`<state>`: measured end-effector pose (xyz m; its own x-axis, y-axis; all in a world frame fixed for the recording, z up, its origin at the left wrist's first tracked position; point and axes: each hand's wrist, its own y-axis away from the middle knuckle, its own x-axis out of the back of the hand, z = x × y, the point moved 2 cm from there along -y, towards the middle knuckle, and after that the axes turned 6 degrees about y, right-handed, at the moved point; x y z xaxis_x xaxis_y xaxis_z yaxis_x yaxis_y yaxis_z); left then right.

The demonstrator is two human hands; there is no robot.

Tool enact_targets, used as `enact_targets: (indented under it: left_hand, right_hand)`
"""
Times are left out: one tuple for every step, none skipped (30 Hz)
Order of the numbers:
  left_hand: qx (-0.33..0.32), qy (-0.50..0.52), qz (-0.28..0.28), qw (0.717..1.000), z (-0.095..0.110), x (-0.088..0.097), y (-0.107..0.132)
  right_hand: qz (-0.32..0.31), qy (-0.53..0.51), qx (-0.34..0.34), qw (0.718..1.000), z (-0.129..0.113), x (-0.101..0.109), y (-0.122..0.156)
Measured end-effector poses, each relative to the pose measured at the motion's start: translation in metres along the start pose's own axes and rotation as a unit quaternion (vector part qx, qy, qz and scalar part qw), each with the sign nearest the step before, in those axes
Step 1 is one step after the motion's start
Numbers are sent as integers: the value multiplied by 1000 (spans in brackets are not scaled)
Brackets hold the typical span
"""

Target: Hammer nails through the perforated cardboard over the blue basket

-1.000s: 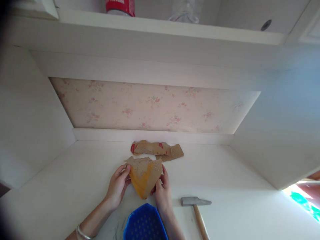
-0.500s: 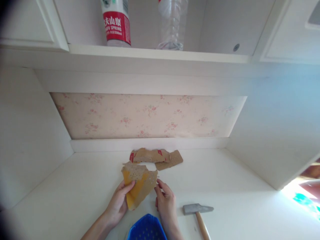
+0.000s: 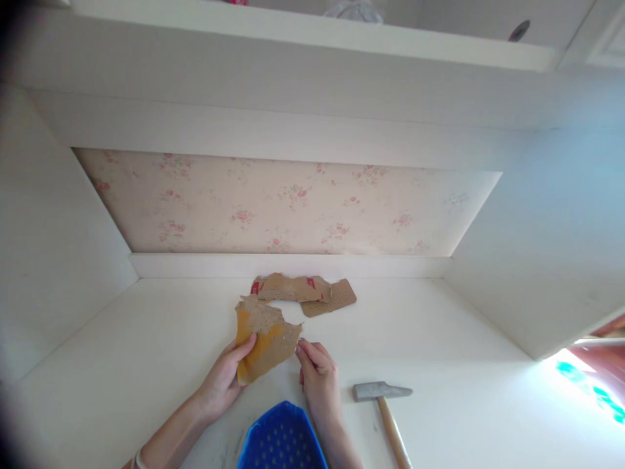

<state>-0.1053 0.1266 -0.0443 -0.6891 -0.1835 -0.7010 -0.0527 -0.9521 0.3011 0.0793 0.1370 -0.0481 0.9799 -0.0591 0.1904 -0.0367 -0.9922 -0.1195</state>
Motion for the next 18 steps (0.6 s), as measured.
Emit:
enact_targets:
  left_hand:
    - [7, 4, 7, 1000, -1, 1, -1]
    - [13, 10, 11, 1000, -1, 1, -1]
    - [15, 17, 10, 1000, -1, 1, -2]
    - [14, 21, 8, 1000, -1, 1, -2]
    - [11, 22, 7, 1000, -1, 1, -3]
    - [6, 18, 9, 1000, 0, 1, -2]
    - [-2, 12, 14, 1000, 0, 1, -2]
    - [-11, 4, 21, 1000, 0, 1, -2]
    - [-20, -2, 29, 999, 0, 1, -1]
    - [-27, -7, 38, 999, 0, 0, -1]
    - [-32, -11, 47, 998, 0, 0, 0]
    - [-37, -17, 55, 998, 0, -1, 1]
    - [-42, -23, 59, 997, 0, -2, 2]
    - [-48, -30, 57, 997, 1, -4, 3]
    - [-57, -36, 50, 996, 2, -5, 4]
    - [-67, -41, 40, 996, 3, -6, 5]
    - [-75, -43, 31, 996, 5, -7, 6]
    - [-80, -41, 27, 996, 7, -7, 7]
  right_hand:
    - [-3, 3, 3, 1000, 0, 0, 1]
    - [-6, 5, 6, 1000, 1, 0, 1]
    - [-9, 7, 8, 1000, 1, 0, 1]
    - [-10, 9, 10, 1000, 1, 0, 2]
    - [-12, 10, 12, 1000, 2, 0, 2]
    - [-12, 11, 15, 1000, 2, 0, 2]
    - [-11, 12, 16, 1000, 2, 0, 2]
    - [-10, 12, 18, 1000, 2, 0, 1]
    - [-9, 12, 19, 1000, 2, 0, 1]
    - [-8, 12, 20, 1000, 2, -1, 0]
    - [-7, 12, 21, 1000, 2, -1, 0]
    - [-7, 12, 23, 1000, 2, -1, -1]
    - [-5, 12, 24, 1000, 2, -1, -1]
    - [-3, 11, 25, 1000, 2, -1, -1]
    - [0, 12, 26, 1000, 2, -1, -1]
    - [4, 12, 26, 1000, 2, -1, -1]
    - [6, 12, 26, 1000, 1, -1, -1]
    - [7, 13, 25, 1000, 1, -1, -1]
